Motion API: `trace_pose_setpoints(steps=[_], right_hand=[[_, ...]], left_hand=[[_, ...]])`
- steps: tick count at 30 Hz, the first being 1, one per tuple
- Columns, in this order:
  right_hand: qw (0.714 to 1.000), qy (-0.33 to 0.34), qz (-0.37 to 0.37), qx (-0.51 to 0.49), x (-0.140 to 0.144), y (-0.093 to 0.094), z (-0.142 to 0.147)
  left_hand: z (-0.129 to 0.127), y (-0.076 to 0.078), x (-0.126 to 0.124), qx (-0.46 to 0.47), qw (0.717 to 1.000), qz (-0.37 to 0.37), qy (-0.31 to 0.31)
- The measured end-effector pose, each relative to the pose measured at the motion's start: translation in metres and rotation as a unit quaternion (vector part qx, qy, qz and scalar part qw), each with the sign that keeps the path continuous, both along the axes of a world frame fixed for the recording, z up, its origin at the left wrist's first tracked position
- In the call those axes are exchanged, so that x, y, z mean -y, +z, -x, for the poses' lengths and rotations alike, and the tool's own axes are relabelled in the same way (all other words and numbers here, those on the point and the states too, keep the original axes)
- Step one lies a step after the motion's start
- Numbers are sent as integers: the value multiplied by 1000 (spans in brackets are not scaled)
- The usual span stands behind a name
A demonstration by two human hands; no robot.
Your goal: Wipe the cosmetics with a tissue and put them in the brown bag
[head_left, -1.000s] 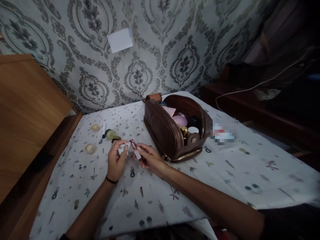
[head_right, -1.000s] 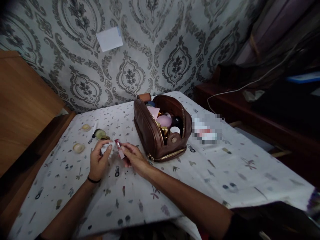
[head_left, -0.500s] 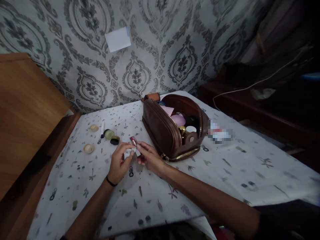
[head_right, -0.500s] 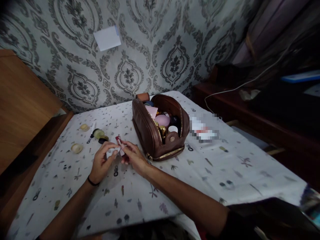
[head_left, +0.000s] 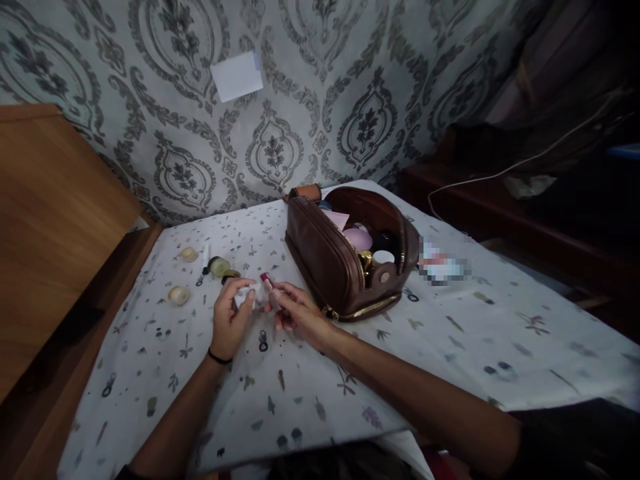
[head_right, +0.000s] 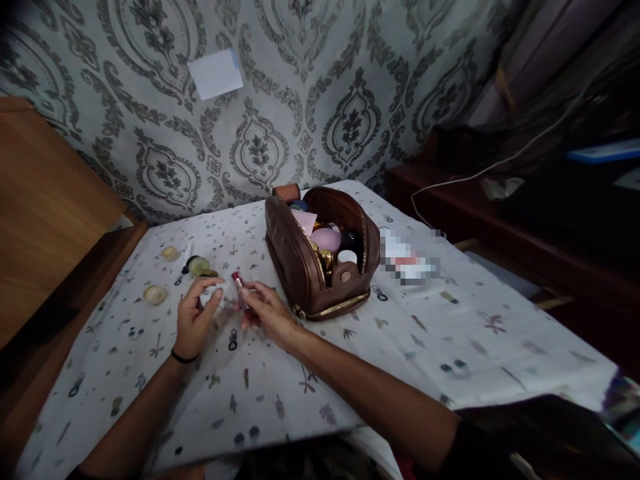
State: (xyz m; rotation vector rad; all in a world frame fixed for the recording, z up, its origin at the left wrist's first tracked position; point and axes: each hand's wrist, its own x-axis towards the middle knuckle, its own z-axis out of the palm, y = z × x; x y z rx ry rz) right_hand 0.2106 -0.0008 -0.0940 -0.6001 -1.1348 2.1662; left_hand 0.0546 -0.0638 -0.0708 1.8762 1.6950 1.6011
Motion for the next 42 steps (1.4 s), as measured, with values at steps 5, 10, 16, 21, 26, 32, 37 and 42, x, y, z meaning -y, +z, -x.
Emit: trace_pose_setpoints(steps=[5,10,16,21,26,32,37,42], right_hand=[[999,22,-38,17,3,0,0],[1000,-5,-7,-2,0,-4,0],[999,-26,18,-15,-2,-4,1],[999,-26,33,-30,-3,-4,1],[1000,4,-3,2,0,0,0],[997,17,-65,44,3,2,-2],[999,-31,-35,23,0,1,-2],[999,-45,4,1,-2,5,-2]], left_hand=[[2,-2,-2,-1,1000,2,9],[-4,0,0,-31,998,21,-47],[-12,3,3,-64,987,34,-146],[-11,4,3,-41,990,38,-132],[-1,1,1,5,1000,18,-12],[-1,0,0,1,1000,25,-3],[-6,4,2,-35,995,37,-86],[-9,7,3,-53,983,56,-165]])
